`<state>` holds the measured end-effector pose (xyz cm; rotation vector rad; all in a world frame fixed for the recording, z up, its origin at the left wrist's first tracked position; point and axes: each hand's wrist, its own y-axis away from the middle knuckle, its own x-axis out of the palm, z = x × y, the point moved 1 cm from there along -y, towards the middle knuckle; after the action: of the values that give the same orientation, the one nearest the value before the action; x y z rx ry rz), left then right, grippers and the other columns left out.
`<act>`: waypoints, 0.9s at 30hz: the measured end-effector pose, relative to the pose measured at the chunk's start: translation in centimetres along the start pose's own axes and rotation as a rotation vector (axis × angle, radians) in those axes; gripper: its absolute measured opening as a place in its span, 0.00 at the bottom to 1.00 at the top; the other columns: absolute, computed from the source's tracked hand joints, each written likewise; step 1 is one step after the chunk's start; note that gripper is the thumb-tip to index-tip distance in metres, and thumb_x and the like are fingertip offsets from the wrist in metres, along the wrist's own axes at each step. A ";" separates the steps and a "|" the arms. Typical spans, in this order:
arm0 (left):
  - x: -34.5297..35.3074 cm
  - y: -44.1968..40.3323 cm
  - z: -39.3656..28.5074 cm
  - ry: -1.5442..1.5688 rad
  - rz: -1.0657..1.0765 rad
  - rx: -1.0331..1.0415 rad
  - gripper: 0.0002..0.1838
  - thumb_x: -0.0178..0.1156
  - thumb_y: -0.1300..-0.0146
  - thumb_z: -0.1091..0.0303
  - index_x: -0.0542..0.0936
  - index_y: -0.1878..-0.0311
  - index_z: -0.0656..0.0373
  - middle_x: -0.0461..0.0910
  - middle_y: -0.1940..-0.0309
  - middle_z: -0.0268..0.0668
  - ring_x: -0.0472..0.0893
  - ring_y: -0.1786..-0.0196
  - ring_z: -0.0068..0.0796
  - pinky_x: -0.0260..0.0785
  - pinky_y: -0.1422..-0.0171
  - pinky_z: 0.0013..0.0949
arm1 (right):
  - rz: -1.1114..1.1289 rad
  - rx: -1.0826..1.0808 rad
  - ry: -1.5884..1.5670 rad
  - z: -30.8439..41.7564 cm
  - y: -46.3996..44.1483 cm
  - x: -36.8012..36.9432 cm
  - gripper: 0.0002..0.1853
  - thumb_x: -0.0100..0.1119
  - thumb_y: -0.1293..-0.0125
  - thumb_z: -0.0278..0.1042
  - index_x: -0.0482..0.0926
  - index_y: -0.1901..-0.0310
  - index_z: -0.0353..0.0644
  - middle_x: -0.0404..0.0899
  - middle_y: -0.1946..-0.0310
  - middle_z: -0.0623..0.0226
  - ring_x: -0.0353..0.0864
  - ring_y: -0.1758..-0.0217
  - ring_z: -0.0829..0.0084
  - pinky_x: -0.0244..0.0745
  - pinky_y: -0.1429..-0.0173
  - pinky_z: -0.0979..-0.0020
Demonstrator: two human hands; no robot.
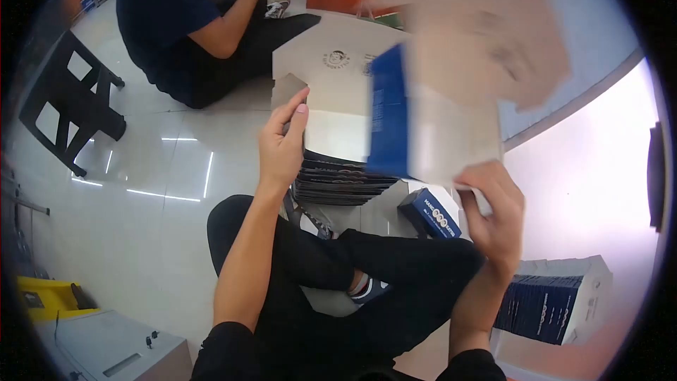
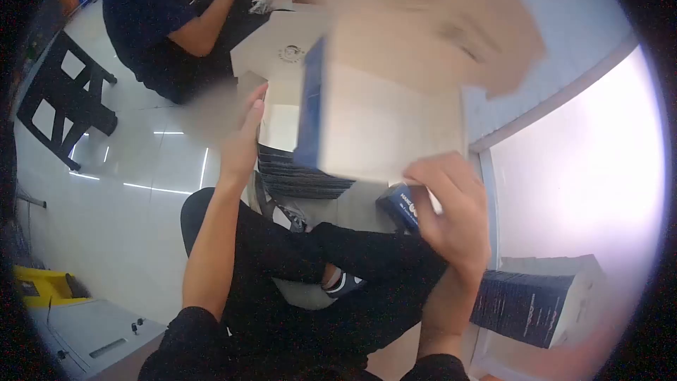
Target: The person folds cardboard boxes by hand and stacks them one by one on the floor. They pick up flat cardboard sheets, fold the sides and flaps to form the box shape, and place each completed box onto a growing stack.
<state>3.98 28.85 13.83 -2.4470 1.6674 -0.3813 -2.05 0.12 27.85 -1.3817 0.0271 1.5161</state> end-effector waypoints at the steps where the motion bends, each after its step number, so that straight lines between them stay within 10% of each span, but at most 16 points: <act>1: 0.0 0.1 0.0 0.055 0.006 -0.041 0.18 0.57 0.24 0.62 0.81 0.37 0.59 0.80 0.44 0.38 0.78 0.45 0.25 0.67 0.38 0.26 | 0.094 -0.036 0.116 -0.1 -1.0 0.9 0.09 0.64 0.44 0.17 0.80 0.60 0.37 0.81 0.67 0.60 0.80 0.61 0.60 0.72 0.52 0.65; 27: -1.1 1.1 -1.5 -0.218 0.132 0.224 0.18 0.53 0.25 0.69 0.78 0.39 0.68 0.80 0.39 0.48 0.77 0.34 0.40 0.64 0.28 0.36 | 0.175 -0.165 0.247 -2.0 -3.4 5.4 0.20 0.62 0.43 0.24 0.82 0.47 0.47 0.77 0.69 0.70 0.77 0.60 0.67 0.68 0.54 0.62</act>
<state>2.17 29.44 14.85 -2.1217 1.5895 -0.2567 2.76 3.90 25.15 -1.7313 0.1845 1.5075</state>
